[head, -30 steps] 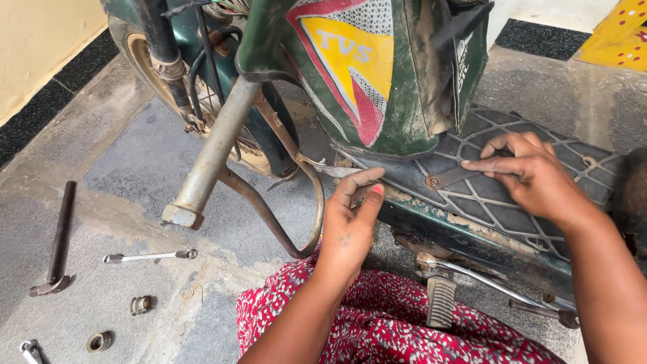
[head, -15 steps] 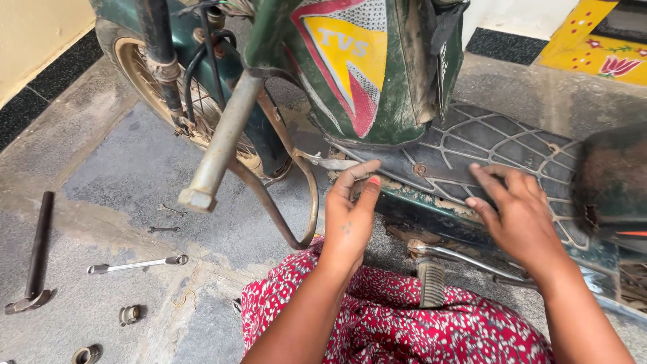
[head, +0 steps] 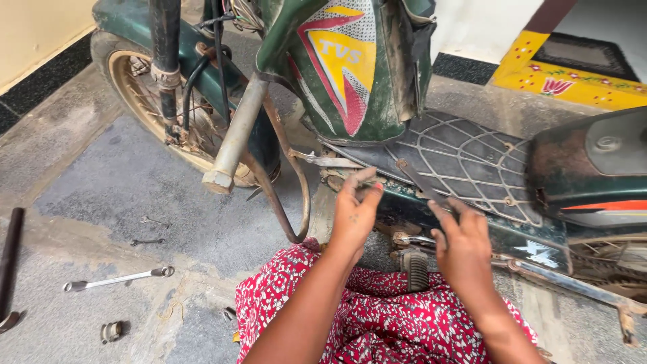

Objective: The person kneels beside a green TVS moped and uses a flat metal blade to scrape along the seam and edge of the floorboard panel, working the blade back and forth to remove debris and rust from the panel edge while steadying the panel with the other hand.

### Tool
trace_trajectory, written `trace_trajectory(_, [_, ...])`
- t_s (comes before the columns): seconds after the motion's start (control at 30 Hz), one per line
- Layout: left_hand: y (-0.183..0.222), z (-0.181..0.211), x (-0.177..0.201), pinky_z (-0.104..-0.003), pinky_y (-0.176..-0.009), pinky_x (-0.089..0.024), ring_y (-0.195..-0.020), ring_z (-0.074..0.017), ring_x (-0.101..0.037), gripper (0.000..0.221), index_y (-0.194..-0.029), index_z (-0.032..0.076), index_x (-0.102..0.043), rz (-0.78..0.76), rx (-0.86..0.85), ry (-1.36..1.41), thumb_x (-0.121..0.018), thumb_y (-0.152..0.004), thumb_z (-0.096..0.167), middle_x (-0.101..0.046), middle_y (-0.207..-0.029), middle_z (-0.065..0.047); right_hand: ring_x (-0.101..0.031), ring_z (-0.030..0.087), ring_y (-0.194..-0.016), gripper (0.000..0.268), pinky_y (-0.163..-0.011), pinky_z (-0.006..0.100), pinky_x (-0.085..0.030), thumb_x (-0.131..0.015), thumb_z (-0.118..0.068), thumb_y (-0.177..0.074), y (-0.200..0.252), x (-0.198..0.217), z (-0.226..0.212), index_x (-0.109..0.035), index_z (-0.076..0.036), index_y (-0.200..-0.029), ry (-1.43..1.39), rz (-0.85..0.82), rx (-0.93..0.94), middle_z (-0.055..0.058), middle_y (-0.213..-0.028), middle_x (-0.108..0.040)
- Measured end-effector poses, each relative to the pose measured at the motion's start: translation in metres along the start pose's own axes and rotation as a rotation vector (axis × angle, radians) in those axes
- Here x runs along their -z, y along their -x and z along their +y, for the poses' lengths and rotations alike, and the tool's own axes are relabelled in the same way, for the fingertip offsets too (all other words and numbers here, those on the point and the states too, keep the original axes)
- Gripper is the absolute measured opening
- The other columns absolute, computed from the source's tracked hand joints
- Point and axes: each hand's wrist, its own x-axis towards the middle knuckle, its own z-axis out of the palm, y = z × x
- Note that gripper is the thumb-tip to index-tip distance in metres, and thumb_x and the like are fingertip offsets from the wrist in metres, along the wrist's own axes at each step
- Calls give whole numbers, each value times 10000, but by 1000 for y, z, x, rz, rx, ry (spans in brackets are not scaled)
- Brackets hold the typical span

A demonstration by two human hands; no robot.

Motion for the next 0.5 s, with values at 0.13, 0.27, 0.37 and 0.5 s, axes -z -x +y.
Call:
trace_trajectory(0.13, [0, -33, -7, -292, -953, -492, -1034, -142, -623, 493, -1401, 15, -548, -74, 5, -4, -656, -933, 128, -665, -1264, -100, -608, 348, -1121, 527, -969, 447, -527, -745, 5, -780, 13, -6, -24, -715, -171, -1276, -46, 40, -27, 130, -1292, -648])
trace_trajectory(0.27, [5, -40, -6, -321, -984, -500, -1107, -185, -625, 567, -1441, 9, -482, -124, 44, -35, -677, -932, 169, -579, -1388, -161, -663, 307, -1030, 384, -872, 401, -561, -766, 5, -791, 15, -12, -46, -766, -160, -1138, -246, 73, -79, 123, -1217, -660])
trace_trajectory(0.37, [7, -27, 4, -342, -961, -517, -1110, -209, -630, 583, -1450, 21, -479, -118, 70, -55, -666, -925, 193, -577, -1387, -162, -682, 292, -953, 344, -811, 390, -567, -807, -39, -782, 4, -11, -65, -762, -136, -1109, -340, 73, -106, 120, -1137, -660])
trace_trajectory(0.5, [4, -21, 23, -346, -950, -512, -1160, -212, -612, 577, -1433, 19, -502, -54, 80, -86, -674, -938, 261, -615, -1368, -165, -695, 266, -817, 362, -702, 395, -572, -852, -97, -750, -11, -22, -84, -757, -119, -1099, -381, 19, -162, 102, -1041, -662])
